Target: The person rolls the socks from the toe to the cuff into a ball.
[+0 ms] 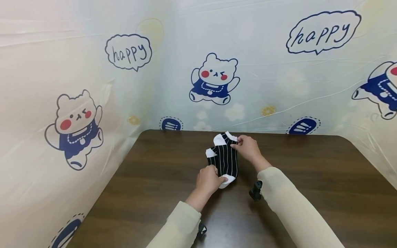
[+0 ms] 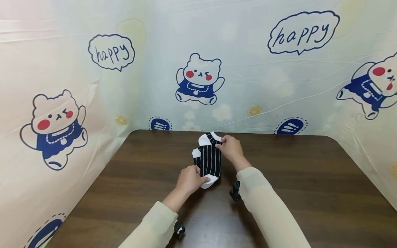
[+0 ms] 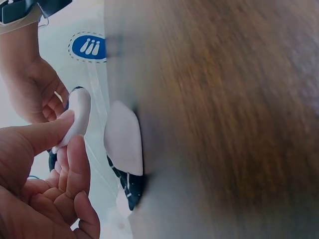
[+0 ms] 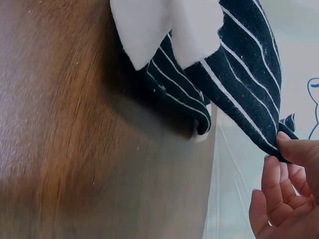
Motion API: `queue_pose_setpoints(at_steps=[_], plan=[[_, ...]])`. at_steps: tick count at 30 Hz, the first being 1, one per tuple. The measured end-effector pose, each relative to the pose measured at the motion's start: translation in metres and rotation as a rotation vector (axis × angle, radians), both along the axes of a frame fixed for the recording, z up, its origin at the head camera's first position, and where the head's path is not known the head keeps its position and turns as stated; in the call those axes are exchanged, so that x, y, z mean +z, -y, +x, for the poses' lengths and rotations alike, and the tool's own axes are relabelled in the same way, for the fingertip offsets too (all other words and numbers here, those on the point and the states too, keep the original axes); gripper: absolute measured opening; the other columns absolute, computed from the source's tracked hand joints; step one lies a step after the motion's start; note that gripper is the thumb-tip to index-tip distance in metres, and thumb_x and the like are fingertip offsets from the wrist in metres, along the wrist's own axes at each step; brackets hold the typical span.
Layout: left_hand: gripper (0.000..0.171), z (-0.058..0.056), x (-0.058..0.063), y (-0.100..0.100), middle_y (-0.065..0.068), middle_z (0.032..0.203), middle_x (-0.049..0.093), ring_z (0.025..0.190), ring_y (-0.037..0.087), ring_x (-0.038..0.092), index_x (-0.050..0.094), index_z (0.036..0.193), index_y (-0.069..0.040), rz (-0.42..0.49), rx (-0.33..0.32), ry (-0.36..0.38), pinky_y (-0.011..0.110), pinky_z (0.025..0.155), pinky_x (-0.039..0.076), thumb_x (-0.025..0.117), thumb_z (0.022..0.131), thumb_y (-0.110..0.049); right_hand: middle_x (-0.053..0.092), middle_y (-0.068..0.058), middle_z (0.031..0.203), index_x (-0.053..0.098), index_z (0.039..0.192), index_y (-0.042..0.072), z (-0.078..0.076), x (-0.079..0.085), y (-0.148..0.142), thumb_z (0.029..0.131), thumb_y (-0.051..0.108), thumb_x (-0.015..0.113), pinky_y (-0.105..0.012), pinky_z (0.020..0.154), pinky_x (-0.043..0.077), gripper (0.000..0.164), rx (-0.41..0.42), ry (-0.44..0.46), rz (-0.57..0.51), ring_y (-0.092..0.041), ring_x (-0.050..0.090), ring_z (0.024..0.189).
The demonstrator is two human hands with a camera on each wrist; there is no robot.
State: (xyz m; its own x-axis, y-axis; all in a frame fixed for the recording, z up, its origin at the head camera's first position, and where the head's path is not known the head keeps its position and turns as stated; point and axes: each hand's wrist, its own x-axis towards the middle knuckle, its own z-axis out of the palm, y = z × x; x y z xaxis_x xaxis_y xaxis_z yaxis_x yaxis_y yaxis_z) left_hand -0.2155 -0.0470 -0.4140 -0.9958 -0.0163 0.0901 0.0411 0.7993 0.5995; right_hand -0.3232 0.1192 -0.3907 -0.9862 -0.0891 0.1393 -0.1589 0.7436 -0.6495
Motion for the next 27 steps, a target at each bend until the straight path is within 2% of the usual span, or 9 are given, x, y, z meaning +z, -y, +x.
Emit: queue_pose_setpoints(at_steps=[10, 19, 27], plan=[[0.051, 0.001, -0.001, 0.007, -0.002, 0.052, 0.038, 0.051, 0.015, 0.042, 0.041, 0.053, -0.014, -0.006, 0.016, -0.006, 0.028, 0.046, 0.031, 0.084, 0.071, -0.033, 0.063, -0.011, 0.090, 0.059, 0.092, 0.003, 0.000, -0.004, 0.010, 0.087, 0.023, 0.070, -0.041, 0.074, 0.046, 0.023, 0.002, -0.002, 0.015, -0.027, 0.058, 0.083], [0.043, 0.001, -0.005, 0.011, -0.002, 0.057, 0.046, 0.055, 0.016, 0.046, 0.048, 0.059, -0.014, -0.025, 0.029, -0.005, 0.031, 0.050, 0.037, 0.084, 0.070, -0.034, 0.062, -0.011, 0.087, 0.059, 0.092, 0.002, -0.001, -0.011, 0.017, 0.088, 0.021, 0.070, -0.040, 0.072, 0.046, 0.023, 0.017, 0.000, 0.006, -0.026, 0.057, 0.079], [0.043, 0.002, -0.009, 0.015, -0.002, 0.056, 0.046, 0.055, 0.017, 0.047, 0.048, 0.057, -0.013, -0.033, 0.042, -0.005, 0.032, 0.050, 0.037, 0.085, 0.069, -0.032, 0.060, -0.010, 0.083, 0.058, 0.091, 0.002, -0.002, -0.014, 0.026, 0.088, 0.020, 0.070, -0.039, 0.070, 0.045, 0.022, 0.023, 0.011, 0.012, -0.025, 0.055, 0.076]])
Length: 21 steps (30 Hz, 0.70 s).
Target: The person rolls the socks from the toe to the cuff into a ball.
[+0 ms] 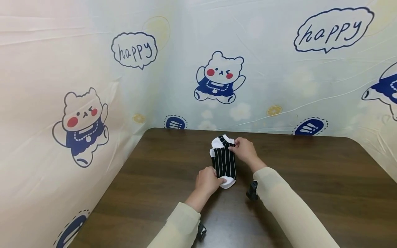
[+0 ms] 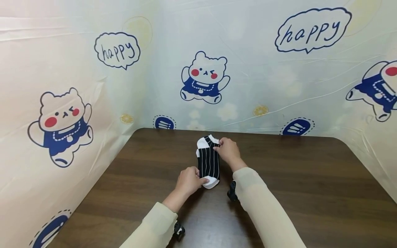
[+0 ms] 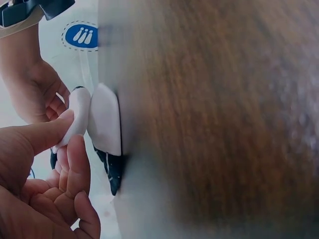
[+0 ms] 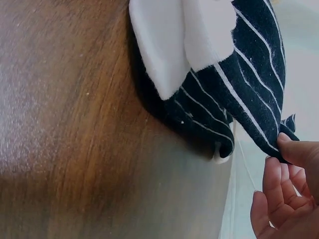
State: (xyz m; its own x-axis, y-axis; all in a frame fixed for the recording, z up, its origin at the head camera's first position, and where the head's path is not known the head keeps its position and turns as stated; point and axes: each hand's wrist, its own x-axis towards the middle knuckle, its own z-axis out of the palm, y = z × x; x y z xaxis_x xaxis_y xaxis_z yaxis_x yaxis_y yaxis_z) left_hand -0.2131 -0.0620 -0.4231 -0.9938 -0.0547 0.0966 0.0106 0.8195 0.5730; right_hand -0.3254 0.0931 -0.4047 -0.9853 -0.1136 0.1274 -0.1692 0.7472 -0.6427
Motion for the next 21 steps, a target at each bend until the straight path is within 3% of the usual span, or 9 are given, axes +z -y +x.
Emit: queue_pose_setpoints(at_steps=[21], plan=[[0.041, -0.003, -0.007, 0.001, -0.002, 0.057, 0.048, 0.057, 0.018, 0.049, 0.051, 0.059, -0.013, -0.003, 0.006, 0.019, 0.033, 0.053, 0.040, 0.085, 0.069, -0.034, 0.051, -0.003, 0.070, 0.053, 0.082, 0.006, -0.009, -0.017, 0.005, 0.087, 0.022, 0.070, -0.034, 0.064, 0.039, 0.024, 0.008, 0.032, 0.069, -0.021, 0.048, 0.066]])
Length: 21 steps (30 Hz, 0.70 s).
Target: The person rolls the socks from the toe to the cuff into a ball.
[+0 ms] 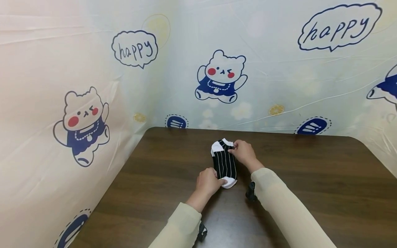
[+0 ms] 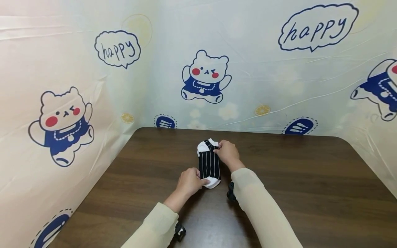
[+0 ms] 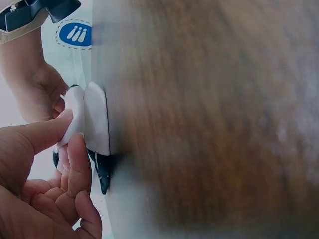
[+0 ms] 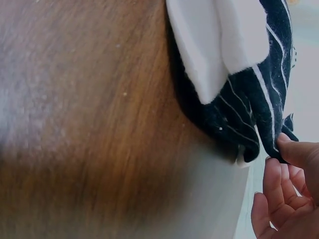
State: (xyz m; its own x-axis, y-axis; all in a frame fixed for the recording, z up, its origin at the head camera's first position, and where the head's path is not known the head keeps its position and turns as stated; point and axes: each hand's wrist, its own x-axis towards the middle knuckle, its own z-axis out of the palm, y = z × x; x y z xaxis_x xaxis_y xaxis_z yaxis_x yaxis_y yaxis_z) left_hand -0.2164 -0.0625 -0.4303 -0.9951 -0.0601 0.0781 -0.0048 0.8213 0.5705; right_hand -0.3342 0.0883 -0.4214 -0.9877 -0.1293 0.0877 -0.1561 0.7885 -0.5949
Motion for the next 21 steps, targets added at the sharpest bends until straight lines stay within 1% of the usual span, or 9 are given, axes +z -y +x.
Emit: queue_pose_setpoints(at_steps=[5, 11, 18, 21], plan=[[0.040, -0.002, -0.003, 0.001, -0.003, 0.057, 0.048, 0.057, 0.018, 0.049, 0.052, 0.059, -0.014, 0.004, 0.003, 0.016, 0.033, 0.054, 0.040, 0.084, 0.069, -0.036, 0.048, -0.003, 0.067, 0.051, 0.079, 0.007, 0.000, -0.003, 0.001, 0.087, 0.022, 0.070, -0.033, 0.061, 0.037, 0.025, -0.002, 0.019, 0.000, -0.019, 0.046, 0.062], [0.040, -0.001, -0.003, 0.003, -0.004, 0.056, 0.049, 0.057, 0.018, 0.051, 0.053, 0.058, -0.014, 0.016, 0.003, 0.029, 0.033, 0.054, 0.041, 0.084, 0.070, -0.036, 0.047, -0.002, 0.066, 0.050, 0.077, 0.008, 0.000, -0.005, 0.003, 0.087, 0.022, 0.071, -0.032, 0.060, 0.037, 0.027, 0.000, 0.009, 0.009, -0.019, 0.046, 0.061], [0.039, -0.001, -0.003, 0.004, -0.006, 0.050, 0.051, 0.055, 0.017, 0.052, 0.054, 0.058, -0.014, 0.036, 0.001, 0.043, 0.032, 0.054, 0.041, 0.084, 0.070, -0.035, 0.051, -0.003, 0.070, 0.054, 0.082, 0.007, -0.001, -0.009, 0.005, 0.086, 0.023, 0.072, -0.035, 0.062, 0.041, 0.024, -0.009, 0.020, 0.032, -0.021, 0.050, 0.064], [0.039, -0.001, -0.004, 0.005, -0.008, 0.046, 0.051, 0.054, 0.015, 0.051, 0.054, 0.058, -0.014, 0.049, 0.005, 0.057, 0.032, 0.054, 0.040, 0.084, 0.071, -0.035, 0.051, -0.003, 0.071, 0.054, 0.082, 0.008, -0.001, -0.012, 0.006, 0.086, 0.023, 0.072, -0.036, 0.063, 0.041, 0.024, -0.012, 0.027, 0.044, -0.021, 0.050, 0.065]])
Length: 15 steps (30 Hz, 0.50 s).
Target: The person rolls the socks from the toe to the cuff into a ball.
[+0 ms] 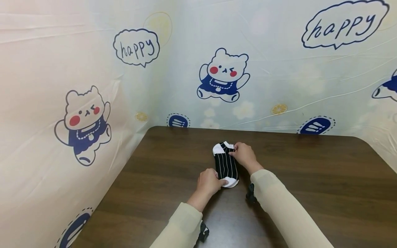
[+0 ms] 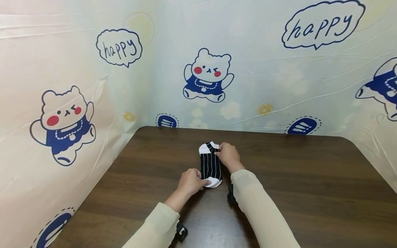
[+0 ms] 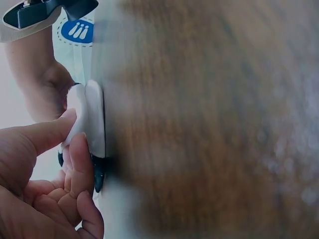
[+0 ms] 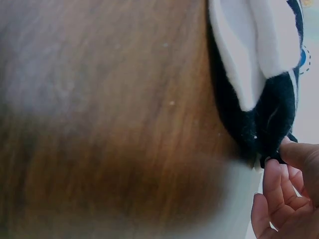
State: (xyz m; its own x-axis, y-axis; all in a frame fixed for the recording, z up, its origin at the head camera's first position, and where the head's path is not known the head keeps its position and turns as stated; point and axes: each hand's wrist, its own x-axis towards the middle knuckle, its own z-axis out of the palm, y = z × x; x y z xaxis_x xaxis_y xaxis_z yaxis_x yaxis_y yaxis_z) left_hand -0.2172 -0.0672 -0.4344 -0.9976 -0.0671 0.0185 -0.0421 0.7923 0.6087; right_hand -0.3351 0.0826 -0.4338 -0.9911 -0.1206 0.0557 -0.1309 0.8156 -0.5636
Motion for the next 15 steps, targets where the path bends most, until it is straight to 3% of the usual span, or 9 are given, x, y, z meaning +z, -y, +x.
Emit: queue_pose_setpoints(at_steps=[15], plan=[[0.040, 0.0009, -0.0025, -0.0018, -0.008, 0.044, 0.051, 0.050, 0.014, 0.050, 0.054, 0.055, -0.013, 0.024, 0.013, 0.049, 0.030, 0.053, 0.040, 0.084, 0.071, -0.033, 0.051, -0.005, 0.070, 0.053, 0.078, 0.007, 0.0005, -0.0069, 0.0001, 0.085, 0.024, 0.073, -0.036, 0.060, 0.041, 0.027, -0.004, 0.029, 0.047, -0.024, 0.051, 0.065]])
